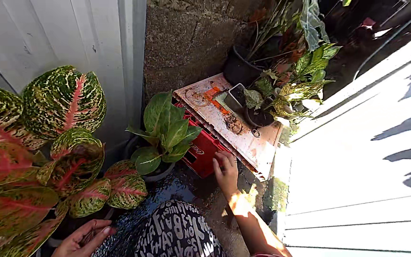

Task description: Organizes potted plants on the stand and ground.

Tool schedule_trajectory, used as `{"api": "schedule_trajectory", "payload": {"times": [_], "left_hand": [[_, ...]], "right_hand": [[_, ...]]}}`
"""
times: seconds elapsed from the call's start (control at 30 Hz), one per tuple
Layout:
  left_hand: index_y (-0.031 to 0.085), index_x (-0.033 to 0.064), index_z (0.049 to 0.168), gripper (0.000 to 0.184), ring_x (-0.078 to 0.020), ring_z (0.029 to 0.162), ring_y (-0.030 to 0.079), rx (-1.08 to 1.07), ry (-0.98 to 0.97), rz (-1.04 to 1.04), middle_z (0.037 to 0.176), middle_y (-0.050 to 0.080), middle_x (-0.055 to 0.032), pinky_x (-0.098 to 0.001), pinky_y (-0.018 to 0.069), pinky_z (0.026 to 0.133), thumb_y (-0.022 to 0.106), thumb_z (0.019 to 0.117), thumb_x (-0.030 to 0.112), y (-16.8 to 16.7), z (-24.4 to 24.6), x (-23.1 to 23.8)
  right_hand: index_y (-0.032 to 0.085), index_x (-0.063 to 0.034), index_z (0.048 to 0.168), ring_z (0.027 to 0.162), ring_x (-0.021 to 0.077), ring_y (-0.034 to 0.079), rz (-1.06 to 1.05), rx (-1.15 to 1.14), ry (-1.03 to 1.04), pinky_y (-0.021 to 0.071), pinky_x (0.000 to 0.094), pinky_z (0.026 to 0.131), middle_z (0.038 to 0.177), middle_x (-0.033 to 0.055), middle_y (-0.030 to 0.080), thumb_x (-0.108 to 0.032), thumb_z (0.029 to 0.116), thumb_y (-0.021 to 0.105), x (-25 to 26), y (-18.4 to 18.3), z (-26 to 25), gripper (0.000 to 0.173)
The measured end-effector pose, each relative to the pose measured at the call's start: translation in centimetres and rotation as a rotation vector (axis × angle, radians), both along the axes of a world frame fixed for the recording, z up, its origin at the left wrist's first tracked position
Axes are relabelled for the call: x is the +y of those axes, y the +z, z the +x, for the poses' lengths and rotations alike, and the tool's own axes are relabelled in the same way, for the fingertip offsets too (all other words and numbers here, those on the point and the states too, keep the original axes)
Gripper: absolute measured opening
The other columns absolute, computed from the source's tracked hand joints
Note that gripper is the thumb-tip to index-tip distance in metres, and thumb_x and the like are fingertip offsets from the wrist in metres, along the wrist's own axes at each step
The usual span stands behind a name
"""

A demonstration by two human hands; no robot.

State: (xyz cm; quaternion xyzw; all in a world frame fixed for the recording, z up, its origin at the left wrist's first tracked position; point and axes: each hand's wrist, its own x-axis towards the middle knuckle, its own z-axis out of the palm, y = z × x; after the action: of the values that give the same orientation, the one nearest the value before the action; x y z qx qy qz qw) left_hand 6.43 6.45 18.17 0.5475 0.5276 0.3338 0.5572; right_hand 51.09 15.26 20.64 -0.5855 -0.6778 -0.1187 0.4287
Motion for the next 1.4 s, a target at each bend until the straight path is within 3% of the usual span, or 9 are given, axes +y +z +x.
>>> {"api": "schedule_trajectory", "payload": {"times": [0.2, 0.37, 0.47, 0.53, 0.6, 0.67, 0.87, 1.2, 1.4], "left_hand": [[0.069, 0.0154, 0.120, 0.022, 0.0034, 0.065, 0.064, -0.316, 0.022, 0.223, 0.109, 0.077, 0.0070, -0.0157, 0.0515, 0.056, 0.055, 0.1030, 0.010, 2.8, -0.2, -0.8], [0.068, 0.0171, 0.122, 0.022, 0.0019, 0.075, 0.069, -0.300, 0.005, 0.259, 0.112, 0.077, 0.0077, -0.0176, 0.0558, 0.064, 0.055, 0.1043, 0.012, 3.2, -1.9, -1.4], [0.065, 0.0143, 0.121, 0.021, 0.0032, 0.076, 0.069, -0.249, 0.065, 0.189, 0.109, 0.077, 0.0093, -0.0168, 0.0550, 0.064, 0.053, 0.1046, 0.010, 2.5, -2.0, -1.5], [0.066, 0.0122, 0.120, 0.019, 0.0039, 0.074, 0.068, -0.214, 0.069, 0.157, 0.107, 0.077, 0.0086, -0.0159, 0.0539, 0.062, 0.054, 0.1045, 0.010, 2.1, -1.8, -1.6], [0.066, 0.0107, 0.119, 0.019, 0.0057, 0.066, 0.064, -0.190, 0.048, 0.124, 0.105, 0.077, 0.0087, -0.0147, 0.0509, 0.057, 0.054, 0.1041, 0.010, 1.8, -1.4, -1.6], [0.065, 0.0095, 0.119, 0.019, 0.0064, 0.065, 0.062, -0.158, 0.029, 0.097, 0.105, 0.077, 0.0089, -0.0146, 0.0502, 0.057, 0.054, 0.1041, 0.011, 1.4, -1.2, -1.6], [0.065, 0.0059, 0.119, 0.020, 0.0044, 0.074, 0.067, -0.105, 0.031, 0.076, 0.105, 0.077, 0.0056, -0.0165, 0.0536, 0.064, 0.054, 0.1047, 0.014, 0.1, -1.2, -1.6], [0.071, 0.0112, 0.113, 0.020, 0.0036, 0.052, 0.054, -0.010, 0.142, -0.048, 0.094, 0.078, 0.0035, -0.0148, 0.0410, 0.046, 0.059, 0.1018, 0.023, -1.5, 0.3, -1.5], [0.074, 0.0192, 0.107, 0.022, 0.0028, 0.067, 0.064, 0.044, 0.161, -0.022, 0.090, 0.077, 0.0088, -0.0149, 0.0484, 0.058, 0.063, 0.0981, 0.037, -2.0, 0.8, -1.3]], "right_hand": [[0.077, -0.0072, 0.112, 0.113, 0.0276, 0.067, -0.049, -0.013, 0.111, 0.0548, 0.0405, 0.098, 0.118, 0.0143, 0.072, -0.023, 0.0957, 0.066, 0.0, -0.7, -3.1, 0.025], [0.076, -0.0049, 0.115, 0.119, 0.0382, 0.064, 0.032, -0.034, -0.179, 0.0509, 0.0523, 0.102, 0.123, 0.0201, 0.070, -0.023, 0.0963, 0.062, 2.2, 3.4, 2.8, 0.029], [0.060, 0.0077, 0.134, 0.128, 0.0354, 0.058, -0.116, 0.612, -0.309, 0.0487, 0.0477, 0.106, 0.138, 0.0278, 0.058, -0.017, 0.1036, 0.057, 5.7, 7.0, 8.8, 0.039], [0.051, 0.0045, 0.141, 0.116, 0.0310, 0.062, -0.079, 1.081, -0.449, 0.0540, 0.0454, 0.096, 0.135, 0.0252, 0.057, -0.022, 0.1073, 0.055, 9.0, 8.4, 12.8, 0.043], [0.051, 0.0026, 0.137, 0.092, 0.0266, 0.060, -0.088, 1.235, -0.576, 0.0527, 0.0421, 0.081, 0.116, 0.0214, 0.058, -0.032, 0.1077, 0.053, 11.4, 8.3, 16.5, 0.045], [0.048, 0.0018, 0.141, 0.085, 0.0252, 0.063, -0.142, 1.306, -0.582, 0.0562, 0.0387, 0.075, 0.116, 0.0221, 0.059, -0.038, 0.1078, 0.052, 13.2, 8.2, 18.8, 0.051], [0.036, -0.0053, 0.151, 0.102, 0.0332, 0.070, -0.039, 1.655, -0.324, 0.0640, 0.0427, 0.078, 0.138, 0.0244, 0.054, -0.021, 0.1068, 0.053, 15.5, 6.5, 21.2, 0.050], [0.040, 0.0033, 0.144, 0.094, 0.0294, 0.070, 0.185, 1.460, -0.332, 0.0627, 0.0392, 0.079, 0.122, 0.0243, 0.058, -0.011, 0.1080, 0.046, 15.7, 3.9, 19.8, 0.040], [0.042, 0.0069, 0.133, 0.091, 0.0270, 0.069, 0.236, 1.425, -0.154, 0.0619, 0.0388, 0.082, 0.112, 0.0218, 0.059, -0.010, 0.1085, 0.037, 13.6, 4.0, 17.7, 0.030]]}}
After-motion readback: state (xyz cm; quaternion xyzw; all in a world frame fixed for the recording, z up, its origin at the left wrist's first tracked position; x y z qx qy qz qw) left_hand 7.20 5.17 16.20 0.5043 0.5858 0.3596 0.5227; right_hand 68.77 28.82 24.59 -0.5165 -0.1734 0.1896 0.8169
